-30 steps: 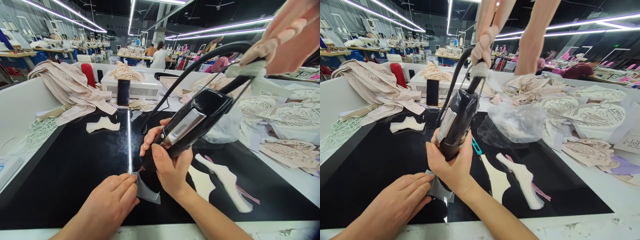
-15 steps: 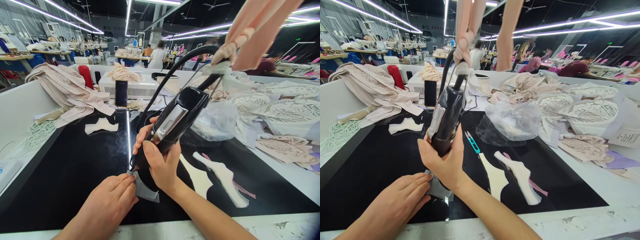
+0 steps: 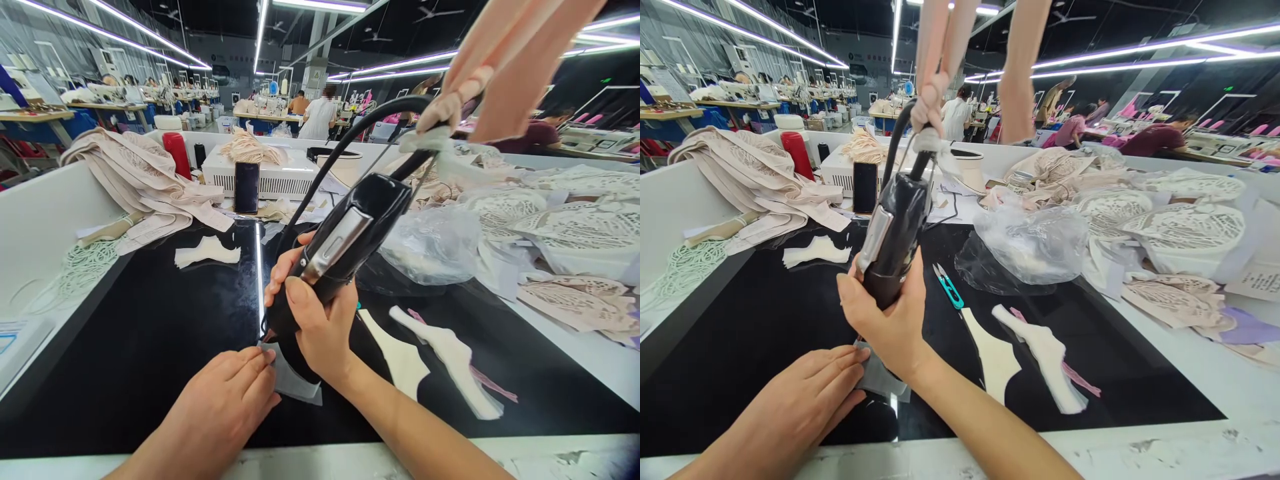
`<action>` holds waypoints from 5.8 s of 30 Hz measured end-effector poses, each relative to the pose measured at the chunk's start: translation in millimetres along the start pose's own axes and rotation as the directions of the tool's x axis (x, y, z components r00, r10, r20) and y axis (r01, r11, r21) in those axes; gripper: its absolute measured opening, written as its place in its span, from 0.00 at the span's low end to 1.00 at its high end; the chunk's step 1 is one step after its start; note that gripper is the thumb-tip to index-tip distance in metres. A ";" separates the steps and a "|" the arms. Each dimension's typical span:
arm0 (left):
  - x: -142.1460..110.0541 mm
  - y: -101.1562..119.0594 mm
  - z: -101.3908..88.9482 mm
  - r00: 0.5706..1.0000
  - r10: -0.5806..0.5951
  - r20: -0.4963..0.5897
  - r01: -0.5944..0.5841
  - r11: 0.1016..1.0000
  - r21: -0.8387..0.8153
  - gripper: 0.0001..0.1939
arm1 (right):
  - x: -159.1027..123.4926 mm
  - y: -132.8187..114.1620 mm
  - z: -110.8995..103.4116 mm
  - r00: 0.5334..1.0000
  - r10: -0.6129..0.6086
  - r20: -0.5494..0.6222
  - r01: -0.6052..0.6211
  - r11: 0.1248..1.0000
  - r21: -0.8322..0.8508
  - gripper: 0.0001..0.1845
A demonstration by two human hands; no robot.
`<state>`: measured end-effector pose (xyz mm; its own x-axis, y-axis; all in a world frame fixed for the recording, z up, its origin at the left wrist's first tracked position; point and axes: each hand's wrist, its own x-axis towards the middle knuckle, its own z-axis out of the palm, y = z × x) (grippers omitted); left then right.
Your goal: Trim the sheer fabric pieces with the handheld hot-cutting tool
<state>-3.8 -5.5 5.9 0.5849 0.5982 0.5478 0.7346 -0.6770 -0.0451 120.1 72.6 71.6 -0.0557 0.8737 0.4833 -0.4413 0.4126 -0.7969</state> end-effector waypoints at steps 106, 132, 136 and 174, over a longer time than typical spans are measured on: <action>4.5 4.6 -5.4 0.989 0.117 0.092 -0.095 0.972 -0.214 0.16 | -45.8 -48.4 -45.6 0.997 -0.054 -0.053 0.051 0.997 -0.056 0.22; 0.2 5.0 -3.9 0.980 0.194 0.045 -0.177 0.951 -0.253 0.14 | -49.4 -48.7 -39.5 0.998 -0.028 -0.051 0.027 0.999 -0.023 0.21; 1.5 5.6 -4.8 0.979 0.198 0.048 -0.179 0.949 -0.260 0.15 | -50.9 -47.5 -41.0 0.999 -0.030 -0.037 0.028 0.998 -0.050 0.19; -45.2 -55.3 -32.7 0.936 -0.263 0.235 0.328 0.895 -0.303 0.09 | -22.2 -31.3 15.9 0.999 0.005 0.031 -0.003 0.997 -0.083 0.14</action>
<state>-82.2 -9.1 11.0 0.4348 0.8387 0.3278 0.7452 -0.5395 0.3920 120.9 36.2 91.6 -0.0861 0.8673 0.4903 -0.3656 0.4302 -0.8254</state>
